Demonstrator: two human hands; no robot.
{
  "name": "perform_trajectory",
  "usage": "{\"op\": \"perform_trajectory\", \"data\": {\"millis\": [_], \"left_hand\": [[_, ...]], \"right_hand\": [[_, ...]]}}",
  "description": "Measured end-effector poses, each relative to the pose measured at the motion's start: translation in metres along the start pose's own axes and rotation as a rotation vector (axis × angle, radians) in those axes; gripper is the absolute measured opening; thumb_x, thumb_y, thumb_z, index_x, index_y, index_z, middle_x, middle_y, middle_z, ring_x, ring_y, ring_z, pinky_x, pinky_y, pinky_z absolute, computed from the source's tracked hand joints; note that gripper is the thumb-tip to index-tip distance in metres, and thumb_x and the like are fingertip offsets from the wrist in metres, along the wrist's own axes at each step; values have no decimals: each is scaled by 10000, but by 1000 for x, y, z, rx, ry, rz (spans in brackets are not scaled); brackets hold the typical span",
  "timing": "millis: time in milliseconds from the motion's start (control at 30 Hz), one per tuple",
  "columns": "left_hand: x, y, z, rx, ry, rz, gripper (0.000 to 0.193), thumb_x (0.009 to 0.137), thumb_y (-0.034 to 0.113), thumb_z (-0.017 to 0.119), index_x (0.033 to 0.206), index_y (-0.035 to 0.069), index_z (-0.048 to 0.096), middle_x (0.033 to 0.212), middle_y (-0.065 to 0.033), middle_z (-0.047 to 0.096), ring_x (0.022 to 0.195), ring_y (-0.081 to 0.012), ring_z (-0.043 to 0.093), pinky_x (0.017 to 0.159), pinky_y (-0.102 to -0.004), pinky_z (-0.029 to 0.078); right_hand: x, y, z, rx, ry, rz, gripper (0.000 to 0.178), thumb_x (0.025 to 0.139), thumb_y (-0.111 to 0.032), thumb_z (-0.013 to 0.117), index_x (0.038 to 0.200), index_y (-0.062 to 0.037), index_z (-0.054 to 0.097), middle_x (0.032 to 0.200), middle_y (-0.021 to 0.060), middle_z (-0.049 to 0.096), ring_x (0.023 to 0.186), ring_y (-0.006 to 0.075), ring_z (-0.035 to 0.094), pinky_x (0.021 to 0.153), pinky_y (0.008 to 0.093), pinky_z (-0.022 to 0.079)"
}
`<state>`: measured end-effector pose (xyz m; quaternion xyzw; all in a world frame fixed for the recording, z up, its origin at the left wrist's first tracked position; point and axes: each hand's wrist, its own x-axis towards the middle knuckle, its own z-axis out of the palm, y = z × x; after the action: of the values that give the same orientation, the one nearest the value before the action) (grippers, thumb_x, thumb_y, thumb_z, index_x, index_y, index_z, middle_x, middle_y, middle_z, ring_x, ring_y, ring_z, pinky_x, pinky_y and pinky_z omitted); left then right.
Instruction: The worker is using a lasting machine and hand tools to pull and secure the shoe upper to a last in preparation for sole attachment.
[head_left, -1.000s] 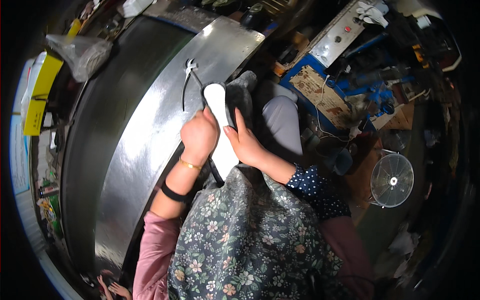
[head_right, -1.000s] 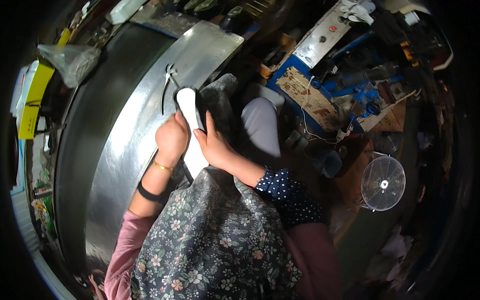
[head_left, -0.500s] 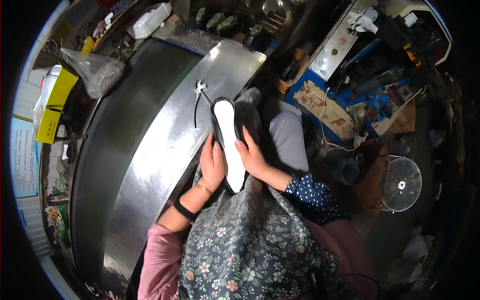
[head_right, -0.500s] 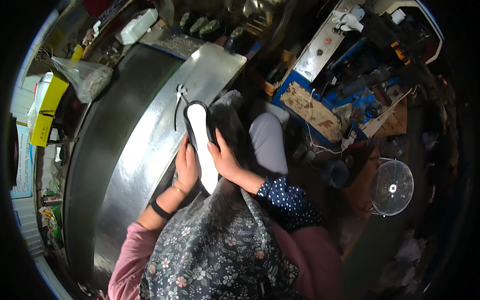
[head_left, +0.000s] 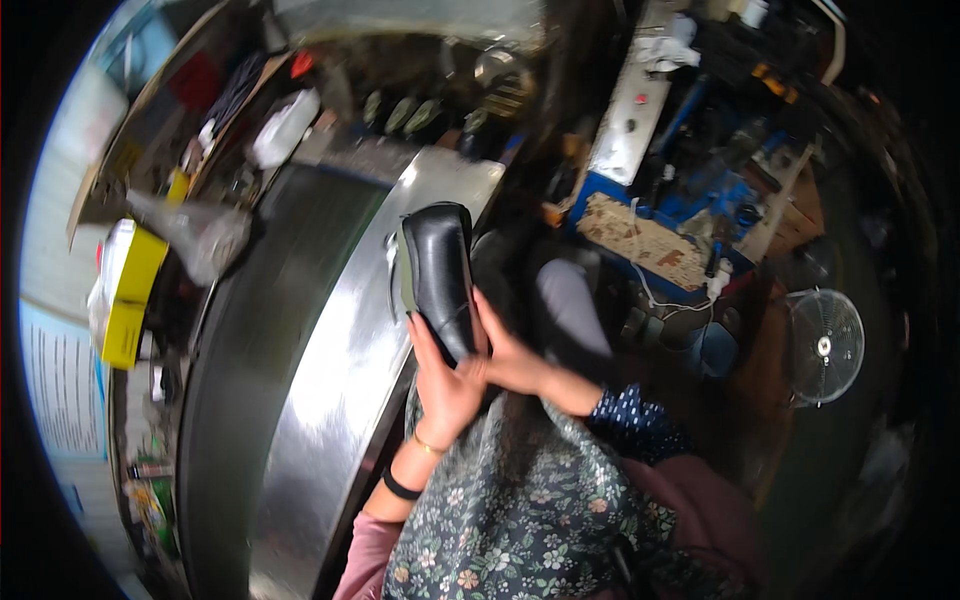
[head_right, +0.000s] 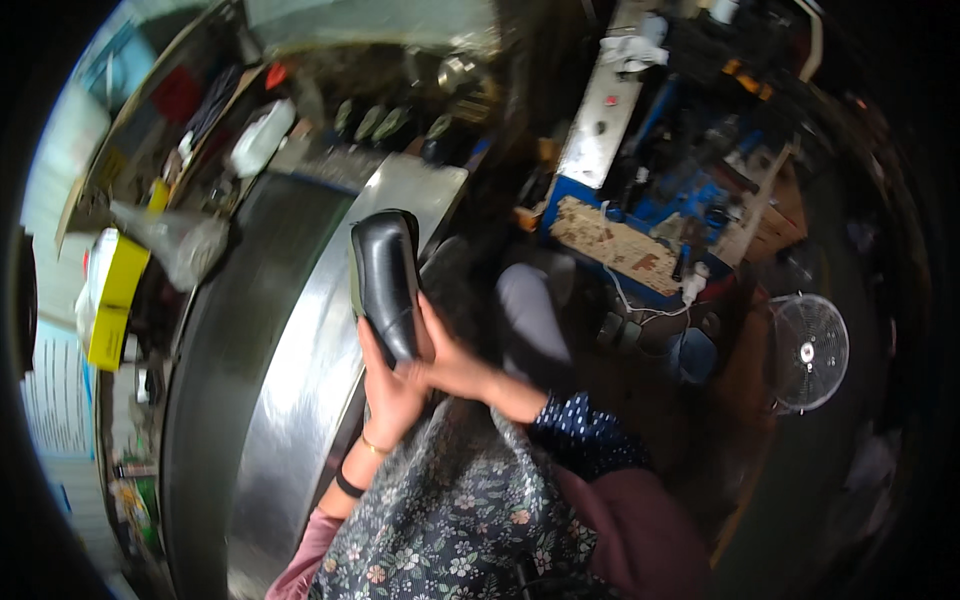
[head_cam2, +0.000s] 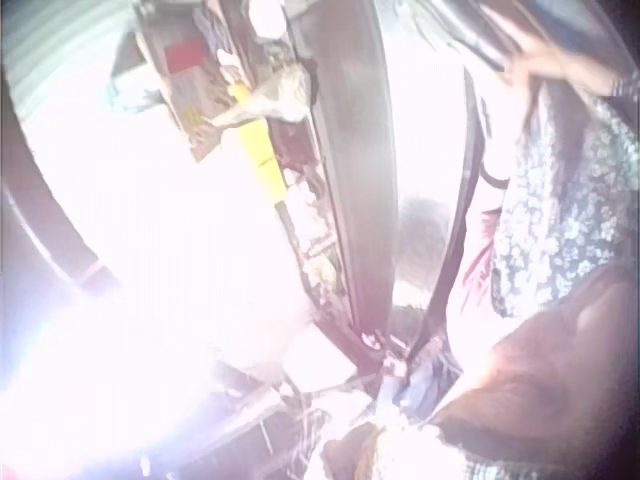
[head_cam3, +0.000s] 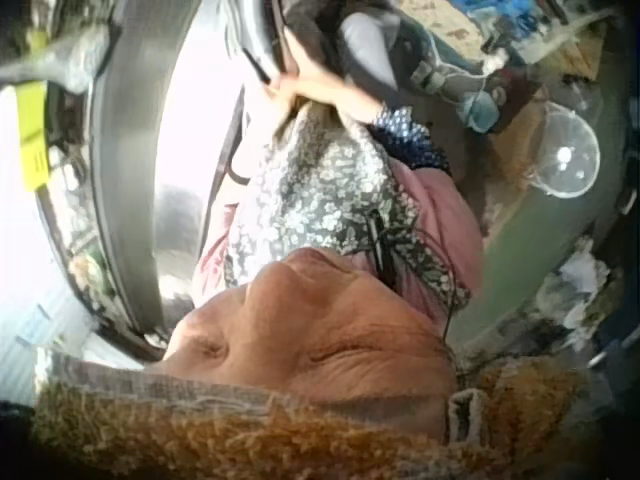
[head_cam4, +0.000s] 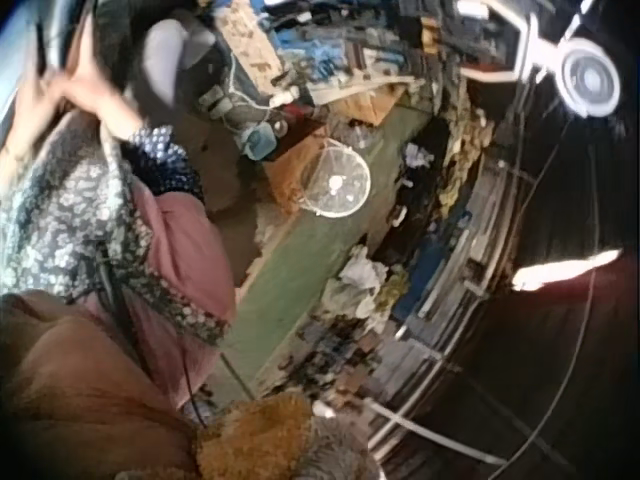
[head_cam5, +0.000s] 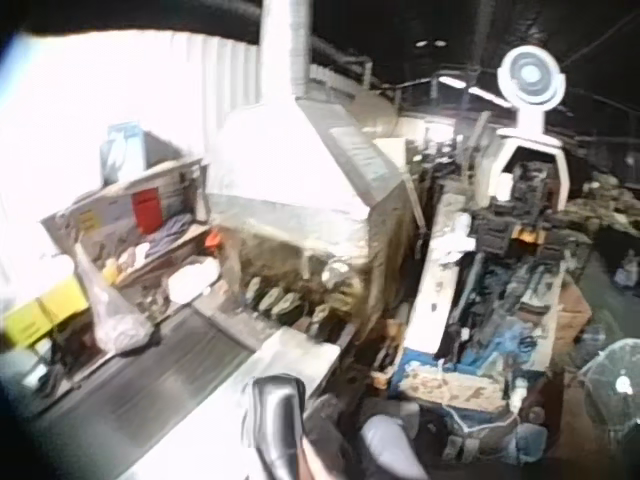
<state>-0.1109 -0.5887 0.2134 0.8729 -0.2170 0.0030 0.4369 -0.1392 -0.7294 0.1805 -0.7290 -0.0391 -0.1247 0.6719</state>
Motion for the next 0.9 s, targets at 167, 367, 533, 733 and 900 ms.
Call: {"op": "perform_trajectory", "data": {"millis": [167, 367, 533, 733, 900], "left_hand": [[7, 67, -8, -329, -665, 497, 995, 758, 168, 769, 1485, -54, 127, 1522, -309, 189, 1427, -428, 201, 1154, -426, 229], [-1, -8, 9, -273, -689, 187, 492, 840, 178, 708, 1272, -2, 557, 1068, -197, 684, 977, -301, 682, 841, -344, 530], [-19, -74, 33, -419, -560, 1, 407, 862, 54, 662, 1243, -42, 559, 1010, -159, 710, 924, -208, 695, 835, -303, 530], [-23, -84, 49, -222, -444, 87, 295, 857, 84, 652, 1134, -15, 630, 929, -138, 723, 836, -221, 717, 753, -315, 546], [-23, -79, 44, -175, -399, 61, 259, 854, 72, 635, 1096, -22, 645, 919, -151, 719, 838, -251, 713, 756, -329, 543]], "right_hand": [[-9, -32, -99, 878, 243, 446, 749, 834, -129, 687, 1472, -45, 303, 1306, 74, 517, 1179, 148, 500, 978, 291, 430], [-20, -116, -251, 150, 668, 126, 907, 744, -48, 696, 1519, -71, 225, 1524, 132, 308, 1289, 200, 428, 1019, 314, 398], [-24, -124, -463, -909, 1035, -11, 861, 648, -163, 801, 1433, -205, 449, 1483, 294, 322, 1011, 290, 657, 930, 362, 475], [27, -160, -499, -1202, 1221, 499, 743, 661, -305, 727, 1362, -413, 507, 1526, 200, 296, 1271, 434, 440, 1067, 476, 350], [45, -179, -497, -1283, 976, 749, 756, 647, -317, 741, 1357, -430, 505, 1503, 166, 323, 1275, 413, 439, 1065, 469, 346]]}}
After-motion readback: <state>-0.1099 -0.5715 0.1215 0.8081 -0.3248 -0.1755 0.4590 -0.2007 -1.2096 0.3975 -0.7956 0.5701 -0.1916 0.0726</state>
